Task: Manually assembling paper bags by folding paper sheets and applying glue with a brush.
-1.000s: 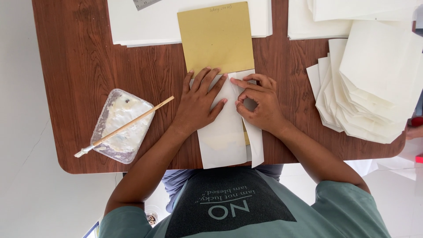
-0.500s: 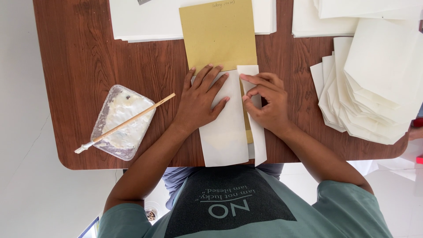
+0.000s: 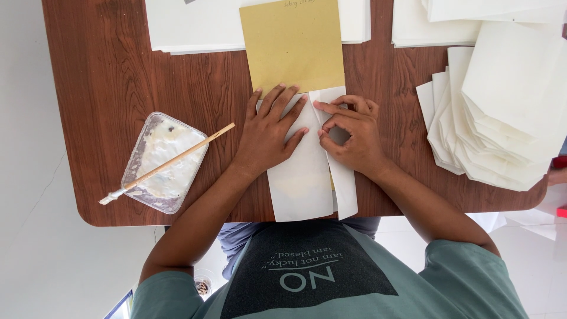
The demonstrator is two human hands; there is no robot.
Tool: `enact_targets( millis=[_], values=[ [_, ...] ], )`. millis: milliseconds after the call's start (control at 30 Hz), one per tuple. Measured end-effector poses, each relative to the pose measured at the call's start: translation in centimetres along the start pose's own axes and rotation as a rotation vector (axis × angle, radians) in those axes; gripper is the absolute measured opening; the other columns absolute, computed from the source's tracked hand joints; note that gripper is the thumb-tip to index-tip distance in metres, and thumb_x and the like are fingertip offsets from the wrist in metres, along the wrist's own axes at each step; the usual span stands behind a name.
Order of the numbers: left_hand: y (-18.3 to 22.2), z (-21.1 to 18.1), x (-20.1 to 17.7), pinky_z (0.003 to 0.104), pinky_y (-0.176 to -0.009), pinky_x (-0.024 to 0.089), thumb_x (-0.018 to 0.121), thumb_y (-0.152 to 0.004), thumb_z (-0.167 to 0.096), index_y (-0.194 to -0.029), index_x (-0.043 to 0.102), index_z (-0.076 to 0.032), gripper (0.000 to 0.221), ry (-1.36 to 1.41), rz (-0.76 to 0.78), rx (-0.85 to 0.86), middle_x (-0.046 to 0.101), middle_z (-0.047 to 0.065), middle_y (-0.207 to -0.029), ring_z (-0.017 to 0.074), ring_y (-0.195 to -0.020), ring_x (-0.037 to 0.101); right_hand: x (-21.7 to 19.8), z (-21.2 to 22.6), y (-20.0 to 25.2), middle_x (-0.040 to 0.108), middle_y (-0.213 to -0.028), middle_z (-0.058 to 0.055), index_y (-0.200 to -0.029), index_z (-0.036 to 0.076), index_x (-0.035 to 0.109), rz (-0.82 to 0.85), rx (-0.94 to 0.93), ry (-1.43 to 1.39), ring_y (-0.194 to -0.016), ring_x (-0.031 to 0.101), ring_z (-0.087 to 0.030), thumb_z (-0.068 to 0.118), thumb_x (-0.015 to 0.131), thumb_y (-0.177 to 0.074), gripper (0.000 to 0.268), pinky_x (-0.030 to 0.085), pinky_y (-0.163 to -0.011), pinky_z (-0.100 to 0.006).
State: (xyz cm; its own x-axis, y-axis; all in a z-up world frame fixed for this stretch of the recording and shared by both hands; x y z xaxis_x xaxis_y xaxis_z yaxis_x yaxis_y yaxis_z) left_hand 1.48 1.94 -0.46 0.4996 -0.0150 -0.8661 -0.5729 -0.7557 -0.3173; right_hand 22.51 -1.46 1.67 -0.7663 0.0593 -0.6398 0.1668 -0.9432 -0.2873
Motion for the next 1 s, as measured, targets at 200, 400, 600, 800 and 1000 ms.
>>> enact_targets(
  millis=[200, 400, 600, 800, 1000],
  values=[
    [0.0, 0.0, 0.0, 0.06, -0.12, 0.02, 0.073, -0.098, -0.036, -0.143, 0.062, -0.012, 0.052, 0.01, 0.013, -0.01, 0.052, 0.011, -0.15, 0.0323, -0.145, 0.042, 0.0, -0.1, 0.1, 0.076, -0.123, 0.001, -0.075, 0.018, 0.068, 0.009, -0.022, 0.021, -0.117, 0.06, -0.026, 0.015, 0.073, -0.084, 0.011, 0.028, -0.102, -0.048],
    [0.0, -0.1, 0.1, 0.061, -0.12, 0.02, 0.073, -0.098, -0.035, -0.144, 0.062, -0.012, 0.053, 0.023, 0.001, -0.005, 0.051, 0.011, -0.151, 0.0326, -0.144, 0.042, 0.3, -0.3, 0.2, 0.075, -0.129, -0.006, -0.075, 0.012, 0.063, 0.04, -0.095, 0.007, -0.134, 0.059, -0.032, 0.009, 0.072, -0.084, 0.013, 0.017, -0.119, -0.058],
    [0.1, 0.1, 0.2, 0.06, -0.119, 0.02, 0.073, -0.098, -0.035, -0.143, 0.063, -0.012, 0.051, 0.021, -0.006, 0.004, 0.052, 0.011, -0.149, 0.0323, -0.144, 0.042, 0.8, -0.4, 0.1, 0.075, -0.127, -0.009, -0.076, 0.01, 0.062, 0.072, -0.113, -0.087, -0.136, 0.059, -0.035, 0.004, 0.07, -0.085, 0.014, 0.004, -0.123, -0.06],
    [0.1, 0.0, 0.0, 0.061, -0.119, 0.02, 0.073, -0.098, -0.035, -0.142, 0.062, -0.011, 0.052, 0.034, 0.007, 0.001, 0.052, 0.012, -0.149, 0.0326, -0.144, 0.041, 1.0, -0.6, 0.0, 0.073, -0.13, -0.007, -0.077, 0.012, 0.061, 0.141, -0.113, -0.057, -0.139, 0.057, -0.032, 0.005, 0.069, -0.087, 0.014, -0.002, -0.123, -0.062],
    [0.2, 0.1, 0.4, 0.06, -0.12, 0.019, 0.072, -0.099, -0.036, -0.146, 0.059, -0.01, 0.055, 0.035, 0.002, -0.008, 0.051, 0.011, -0.149, 0.0315, -0.145, 0.041, 0.7, 0.3, -0.4, 0.069, -0.137, -0.007, -0.081, 0.014, 0.059, 0.202, -0.144, -0.003, -0.142, 0.054, -0.032, 0.016, 0.071, -0.091, 0.015, -0.007, -0.12, -0.066]
  ],
)
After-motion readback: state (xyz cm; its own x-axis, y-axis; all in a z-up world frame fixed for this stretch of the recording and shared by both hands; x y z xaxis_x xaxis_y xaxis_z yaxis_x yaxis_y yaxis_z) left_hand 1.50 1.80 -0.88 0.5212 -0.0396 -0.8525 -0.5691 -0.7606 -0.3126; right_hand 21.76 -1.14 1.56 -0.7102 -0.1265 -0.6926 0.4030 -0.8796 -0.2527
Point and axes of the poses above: each hand's wrist, its own y-axis away from the middle knuckle, its own x-axis out of the palm, z = x × y, the point moved 1 cm from there along -y, towards the middle knuckle
